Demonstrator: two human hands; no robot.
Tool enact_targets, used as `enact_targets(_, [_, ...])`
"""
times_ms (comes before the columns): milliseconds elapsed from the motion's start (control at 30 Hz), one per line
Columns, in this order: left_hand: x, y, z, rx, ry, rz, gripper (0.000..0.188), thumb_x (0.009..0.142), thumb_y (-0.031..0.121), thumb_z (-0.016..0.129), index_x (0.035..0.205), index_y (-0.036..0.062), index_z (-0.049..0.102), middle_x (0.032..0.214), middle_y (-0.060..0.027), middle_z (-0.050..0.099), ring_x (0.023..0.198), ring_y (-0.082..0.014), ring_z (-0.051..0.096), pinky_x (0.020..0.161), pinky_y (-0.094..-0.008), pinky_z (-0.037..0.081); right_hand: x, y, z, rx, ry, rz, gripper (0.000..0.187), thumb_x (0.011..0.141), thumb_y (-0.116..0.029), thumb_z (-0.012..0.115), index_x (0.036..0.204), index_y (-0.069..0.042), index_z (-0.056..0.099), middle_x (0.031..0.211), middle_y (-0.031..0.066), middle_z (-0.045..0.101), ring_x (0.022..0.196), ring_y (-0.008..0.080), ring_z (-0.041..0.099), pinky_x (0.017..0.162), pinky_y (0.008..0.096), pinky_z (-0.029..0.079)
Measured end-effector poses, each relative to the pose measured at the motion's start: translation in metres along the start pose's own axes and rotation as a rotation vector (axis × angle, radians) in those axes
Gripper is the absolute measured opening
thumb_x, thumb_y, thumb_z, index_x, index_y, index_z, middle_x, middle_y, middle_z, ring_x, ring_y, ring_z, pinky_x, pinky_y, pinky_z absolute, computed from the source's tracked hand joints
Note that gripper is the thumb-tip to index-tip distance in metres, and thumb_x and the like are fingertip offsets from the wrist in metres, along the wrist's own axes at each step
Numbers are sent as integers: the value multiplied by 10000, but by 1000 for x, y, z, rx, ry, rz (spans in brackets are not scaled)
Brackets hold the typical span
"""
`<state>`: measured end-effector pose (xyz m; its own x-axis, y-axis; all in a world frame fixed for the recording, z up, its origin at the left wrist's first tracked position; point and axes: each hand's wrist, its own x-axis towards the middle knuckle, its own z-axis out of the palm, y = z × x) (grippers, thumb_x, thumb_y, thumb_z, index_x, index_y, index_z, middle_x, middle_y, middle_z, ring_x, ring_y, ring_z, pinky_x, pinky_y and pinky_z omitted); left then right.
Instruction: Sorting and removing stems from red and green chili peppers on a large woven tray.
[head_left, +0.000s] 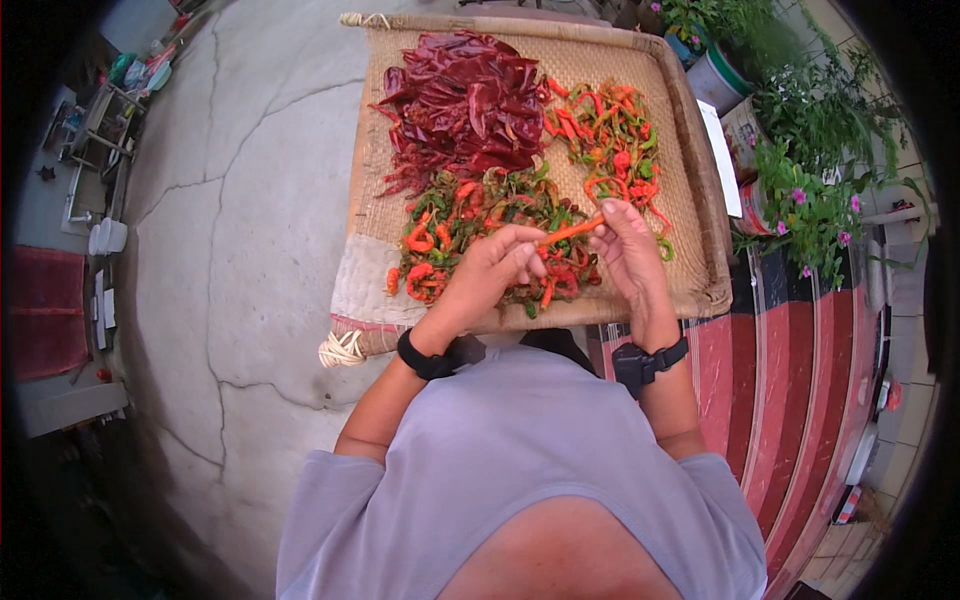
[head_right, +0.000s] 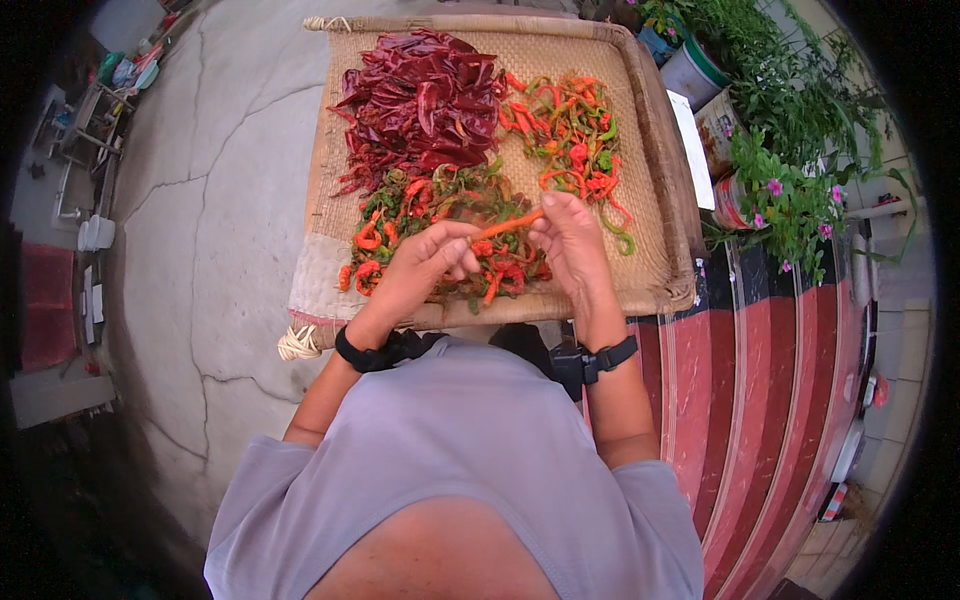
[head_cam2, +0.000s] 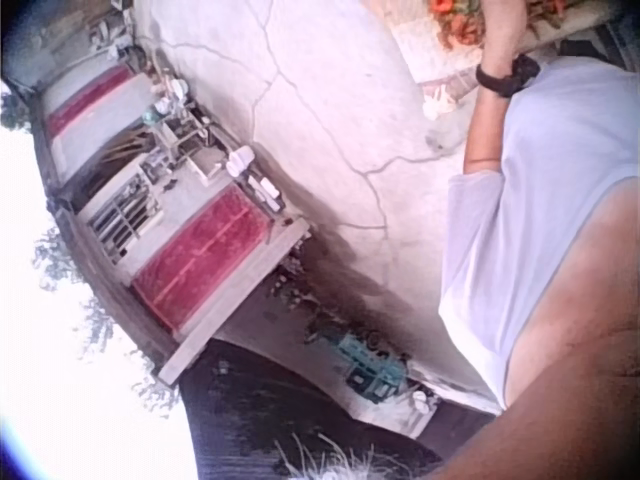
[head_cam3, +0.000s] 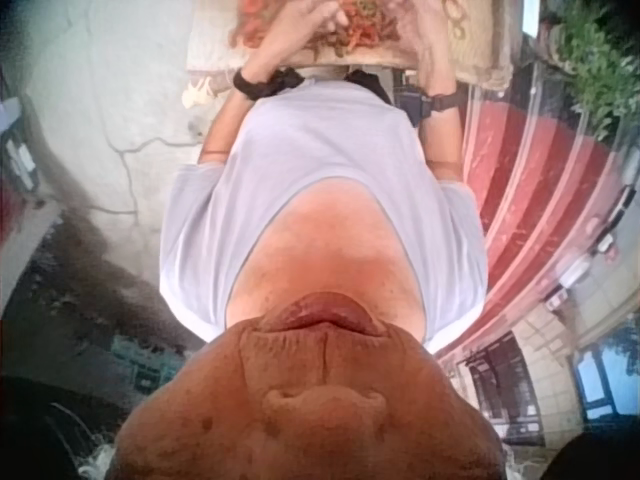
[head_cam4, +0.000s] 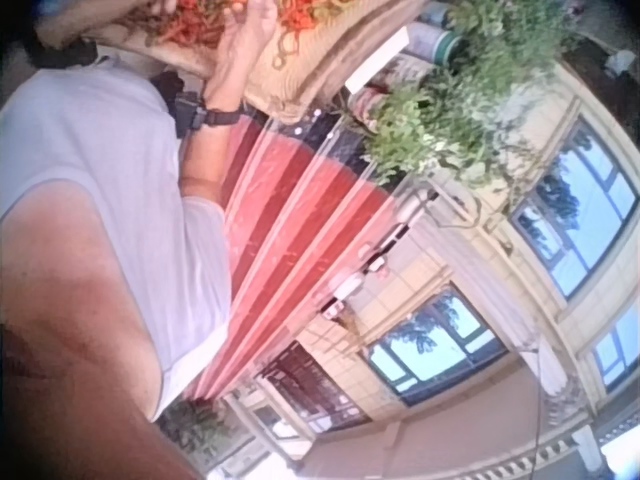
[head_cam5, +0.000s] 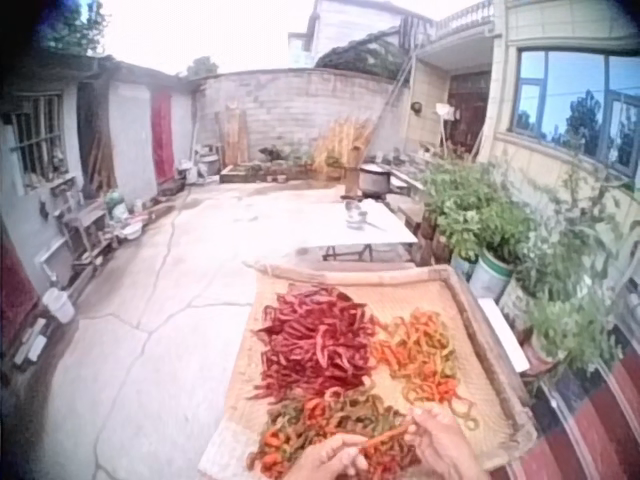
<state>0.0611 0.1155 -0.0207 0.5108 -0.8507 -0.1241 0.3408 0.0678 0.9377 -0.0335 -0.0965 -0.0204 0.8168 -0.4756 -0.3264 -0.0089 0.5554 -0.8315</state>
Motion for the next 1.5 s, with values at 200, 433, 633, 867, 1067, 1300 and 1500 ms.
enact_targets(200, [17, -3, 8, 152, 65, 57, 292, 967, 139, 487, 1219, -6, 513, 971, -52, 627, 851, -93, 555, 797, -245, 463, 8, -40, -28, -137, 165, -357, 169, 910, -170, 626, 1016, -48, 578, 850, 43, 634, 740, 108, 624, 685, 264, 558])
enact_targets(433, [20, -11, 4, 100, 176, 28, 226, 953, 109, 503, 1144, -10, 532, 978, -56, 615, 825, -90, 557, 778, -244, 470, 19, -41, -43, -982, 310, -507, 268, 849, -50, 607, 1115, -18, 586, 1056, 78, 615, 877, 169, 610, 762, 282, 489])
enact_targets(633, [15, -22, 1, 42, 148, -32, 207, 954, 107, 509, 1128, -2, 535, 951, -34, 587, 806, -74, 530, 766, -233, 465, 28, 7, -5, -1508, -218, -630, 270, 832, -31, 612, 1097, -82, 619, 1157, 87, 600, 1096, 263, 544, 914, 349, 445])
enact_targets(867, [9, -27, 0, 68, 189, -25, 228, 952, 124, 527, 1148, 7, 536, 907, -7, 575, 789, -67, 519, 751, -220, 461, 24, -8, 11, -1579, -322, -648, 249, 747, -56, 662, 994, -77, 645, 1028, 92, 636, 977, 303, 563, 859, 394, 451])
enact_targets(1067, [11, -23, 7, 351, 293, 101, 229, 909, 138, 590, 1098, 13, 562, 824, -31, 572, 689, -89, 533, 624, -243, 453, -4, -11, 29, -1440, -230, -685, 197, 778, -74, 660, 975, -75, 650, 889, 105, 643, 851, 302, 588, 757, 381, 466])
enact_targets(1300, [9, -26, 5, 428, 258, 62, 170, 934, 183, 566, 942, 13, 565, 731, -48, 567, 648, -134, 536, 611, -272, 440, -26, 18, 30, -1201, -248, -456, 208, 824, -73, 646, 1032, -62, 642, 873, 97, 625, 829, 246, 581, 746, 329, 464])
enact_targets(1500, [6, -24, 0, 509, 165, 63, 190, 959, 188, 532, 872, 21, 551, 712, 5, 524, 645, -71, 466, 591, -237, 405, -29, 7, 24, -1306, -258, -541, 212, 809, -100, 655, 1020, -75, 658, 868, 98, 629, 846, 282, 568, 766, 365, 460])
